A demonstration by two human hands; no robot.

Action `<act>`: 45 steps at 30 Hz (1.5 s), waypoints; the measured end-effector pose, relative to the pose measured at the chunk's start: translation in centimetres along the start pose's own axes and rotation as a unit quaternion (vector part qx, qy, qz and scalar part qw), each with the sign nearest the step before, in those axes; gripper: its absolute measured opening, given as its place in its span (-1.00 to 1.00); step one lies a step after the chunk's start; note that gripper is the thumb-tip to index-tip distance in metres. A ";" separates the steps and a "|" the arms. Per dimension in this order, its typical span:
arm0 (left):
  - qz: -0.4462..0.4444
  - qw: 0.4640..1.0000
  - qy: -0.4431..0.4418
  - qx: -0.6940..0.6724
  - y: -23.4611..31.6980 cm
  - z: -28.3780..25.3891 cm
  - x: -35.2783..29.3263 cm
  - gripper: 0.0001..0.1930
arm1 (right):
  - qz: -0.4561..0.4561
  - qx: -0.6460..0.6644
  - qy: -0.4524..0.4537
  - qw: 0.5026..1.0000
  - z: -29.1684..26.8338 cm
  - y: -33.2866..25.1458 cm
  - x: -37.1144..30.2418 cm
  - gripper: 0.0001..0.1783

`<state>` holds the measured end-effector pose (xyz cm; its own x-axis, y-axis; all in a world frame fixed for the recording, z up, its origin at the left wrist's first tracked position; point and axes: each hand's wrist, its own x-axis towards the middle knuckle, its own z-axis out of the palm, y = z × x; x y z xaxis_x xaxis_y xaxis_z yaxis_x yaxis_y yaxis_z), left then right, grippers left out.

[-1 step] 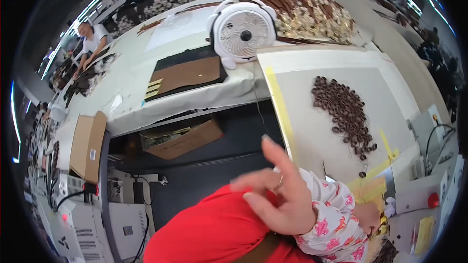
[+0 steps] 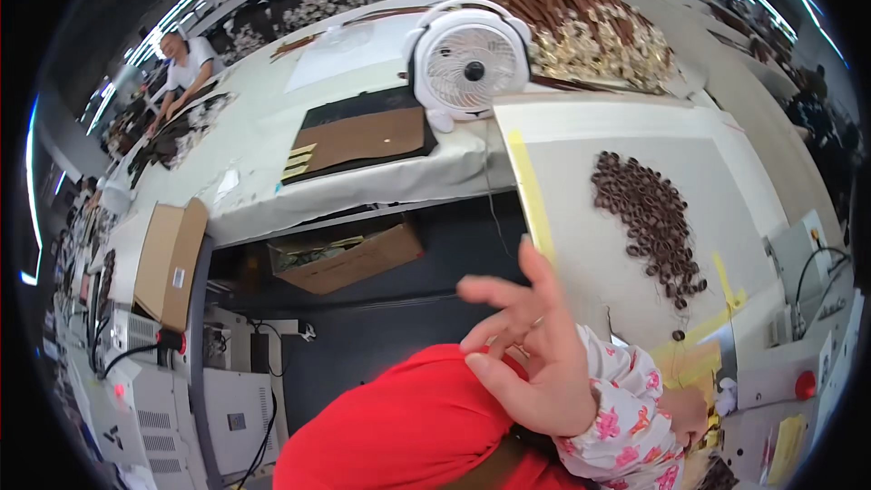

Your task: Attaching hardware or plastic components to leather strips using an industrial sewing or press machine.

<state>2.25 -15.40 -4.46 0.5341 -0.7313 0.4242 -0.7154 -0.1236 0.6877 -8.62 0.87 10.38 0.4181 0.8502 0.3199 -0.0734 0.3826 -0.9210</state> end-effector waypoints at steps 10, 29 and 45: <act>0.001 0.999 0.033 -0.015 -0.8 0.6 0.5 -0.83 | -0.251 -0.178 -0.377 0.874 0.6 -3.4 -2.8 -0.20; 0.011 0.999 0.044 -0.010 -1.8 1.4 0.8 -0.82 | -0.158 -0.237 -0.439 0.852 0.4 -5.3 -2.6 -0.18; 0.025 0.999 0.037 0.013 -1.2 0.4 0.4 -0.83 | -0.040 0.016 0.005 0.999 -0.3 -2.2 -1.5 -0.24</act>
<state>3.11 -15.81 -5.40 0.5288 -0.6857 0.5001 -0.7524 -0.1062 0.6500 -8.84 -1.34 11.89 0.4319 0.8135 0.3894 -0.0684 0.4600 -0.8853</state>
